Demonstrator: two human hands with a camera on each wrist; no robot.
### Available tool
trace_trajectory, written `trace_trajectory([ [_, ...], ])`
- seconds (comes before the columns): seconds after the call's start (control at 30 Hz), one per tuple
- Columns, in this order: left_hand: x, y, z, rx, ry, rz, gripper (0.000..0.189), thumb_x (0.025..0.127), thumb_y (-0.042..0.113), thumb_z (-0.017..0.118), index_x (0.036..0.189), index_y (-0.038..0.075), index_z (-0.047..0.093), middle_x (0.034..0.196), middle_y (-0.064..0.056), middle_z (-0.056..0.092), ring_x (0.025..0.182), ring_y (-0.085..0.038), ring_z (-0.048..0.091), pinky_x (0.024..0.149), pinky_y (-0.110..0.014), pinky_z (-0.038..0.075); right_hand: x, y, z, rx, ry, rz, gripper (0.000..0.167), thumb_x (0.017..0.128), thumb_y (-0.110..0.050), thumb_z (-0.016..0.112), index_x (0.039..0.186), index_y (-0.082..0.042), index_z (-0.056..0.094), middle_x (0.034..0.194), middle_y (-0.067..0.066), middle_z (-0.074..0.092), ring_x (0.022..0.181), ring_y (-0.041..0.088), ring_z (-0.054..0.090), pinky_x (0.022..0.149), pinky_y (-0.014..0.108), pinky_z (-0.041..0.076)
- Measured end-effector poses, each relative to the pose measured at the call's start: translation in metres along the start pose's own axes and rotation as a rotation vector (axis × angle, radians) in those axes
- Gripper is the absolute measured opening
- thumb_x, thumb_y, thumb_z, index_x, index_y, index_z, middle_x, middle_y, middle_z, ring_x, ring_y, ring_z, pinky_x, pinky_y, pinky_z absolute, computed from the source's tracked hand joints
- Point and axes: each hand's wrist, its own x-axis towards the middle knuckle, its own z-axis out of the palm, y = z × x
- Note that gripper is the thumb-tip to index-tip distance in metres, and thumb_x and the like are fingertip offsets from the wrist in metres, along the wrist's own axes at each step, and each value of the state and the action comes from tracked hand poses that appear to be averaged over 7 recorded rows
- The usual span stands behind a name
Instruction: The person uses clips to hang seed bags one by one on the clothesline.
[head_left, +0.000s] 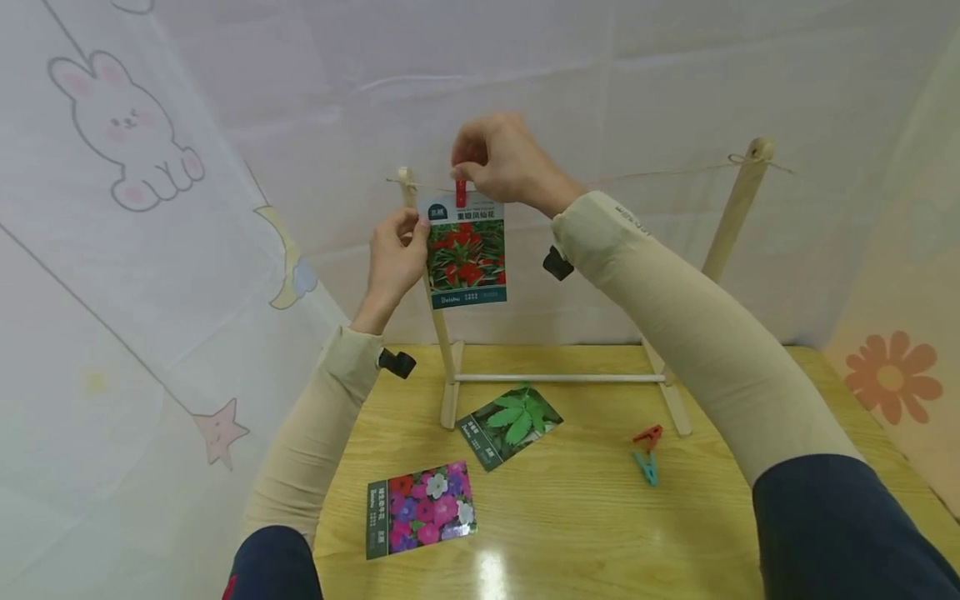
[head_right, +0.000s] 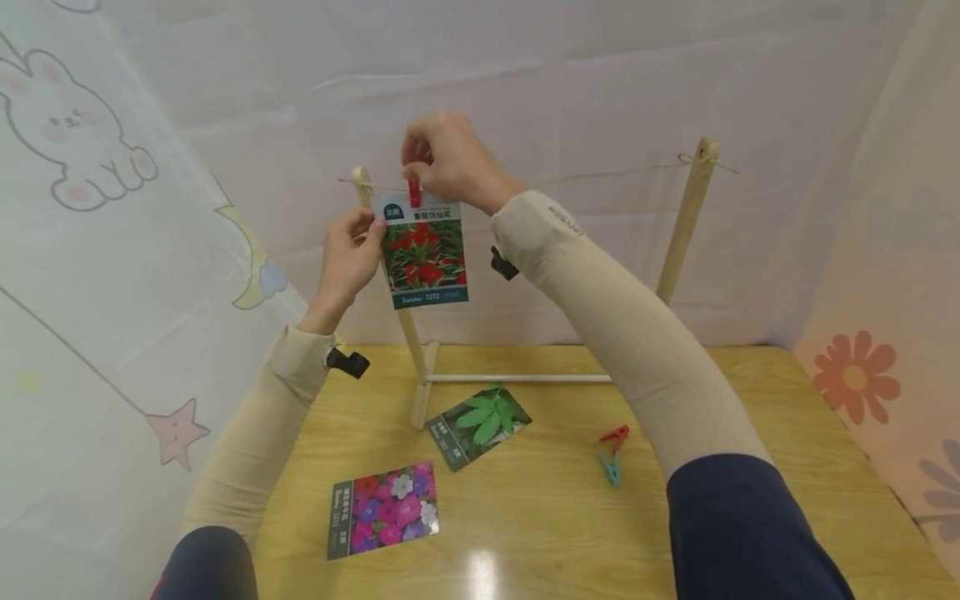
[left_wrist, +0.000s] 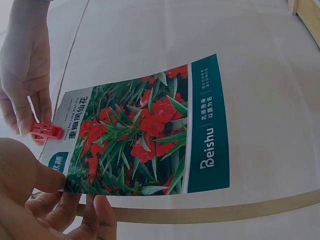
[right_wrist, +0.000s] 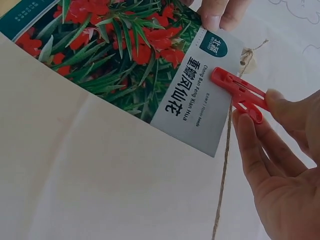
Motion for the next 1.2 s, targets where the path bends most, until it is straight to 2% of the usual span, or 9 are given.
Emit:
trace_trajectory([
  [0.17,-0.001,-0.001,-0.001,0.006,0.001,-0.011,0.022,0.11,0.011,0.059,0.117,-0.006,0.071,0.12,-0.024,0.076,0.109,-0.035,0.073,0.098,-0.045,0.059,0.001,0.001,-0.001,-0.021,-0.009,0.0,0.014,0.101,-0.02,0.075,0.099,-0.006,0.078,0.098,0.008,0.079,0.084,0.017,0.068,0.076,0.026,0.053],
  [0.37,0.001,-0.002,-0.003,0.033,0.006,-0.019,0.023,0.11,0.012,0.059,0.12,-0.005,0.071,0.123,-0.023,0.076,0.109,-0.035,0.073,0.099,-0.046,0.059,0.002,0.002,-0.002,-0.014,-0.015,-0.012,0.016,0.101,-0.022,0.075,0.101,-0.006,0.077,0.101,0.005,0.078,0.088,0.015,0.071,0.083,0.028,0.058],
  [0.73,-0.001,-0.005,-0.005,0.03,-0.019,-0.006,0.027,0.109,0.015,0.06,0.124,-0.005,0.07,0.125,-0.023,0.075,0.115,-0.035,0.073,0.1,-0.046,0.059,0.002,0.009,-0.001,0.021,-0.011,-0.025,0.015,0.101,-0.019,0.075,0.103,-0.004,0.076,0.105,0.009,0.079,0.093,0.018,0.073,0.089,0.031,0.059],
  [0.9,-0.005,-0.009,-0.01,0.036,-0.031,0.016,0.026,0.108,0.013,0.061,0.124,-0.005,0.071,0.123,-0.023,0.075,0.112,-0.036,0.073,0.095,-0.048,0.06,0.002,0.01,-0.001,0.018,-0.02,-0.008,0.015,0.101,-0.02,0.076,0.105,-0.005,0.076,0.106,0.008,0.08,0.094,0.018,0.073,0.089,0.031,0.059],
  [1.03,-0.01,-0.014,-0.014,0.053,-0.033,0.018,0.023,0.108,0.013,0.062,0.122,-0.002,0.073,0.117,-0.021,0.077,0.101,-0.036,0.076,0.088,-0.047,0.062,0.0,0.01,-0.002,0.019,-0.03,0.0,0.017,0.1,-0.02,0.077,0.106,-0.004,0.076,0.108,0.01,0.079,0.097,0.021,0.075,0.091,0.034,0.06],
  [1.2,-0.013,-0.017,-0.016,0.062,-0.053,0.001,0.024,0.108,0.017,0.063,0.122,0.003,0.075,0.114,-0.017,0.078,0.097,-0.035,0.078,0.079,-0.04,0.063,-0.001,0.014,-0.002,0.042,-0.036,-0.003,0.017,0.099,-0.019,0.078,0.107,-0.003,0.076,0.109,0.011,0.079,0.101,0.022,0.077,0.094,0.035,0.061],
])
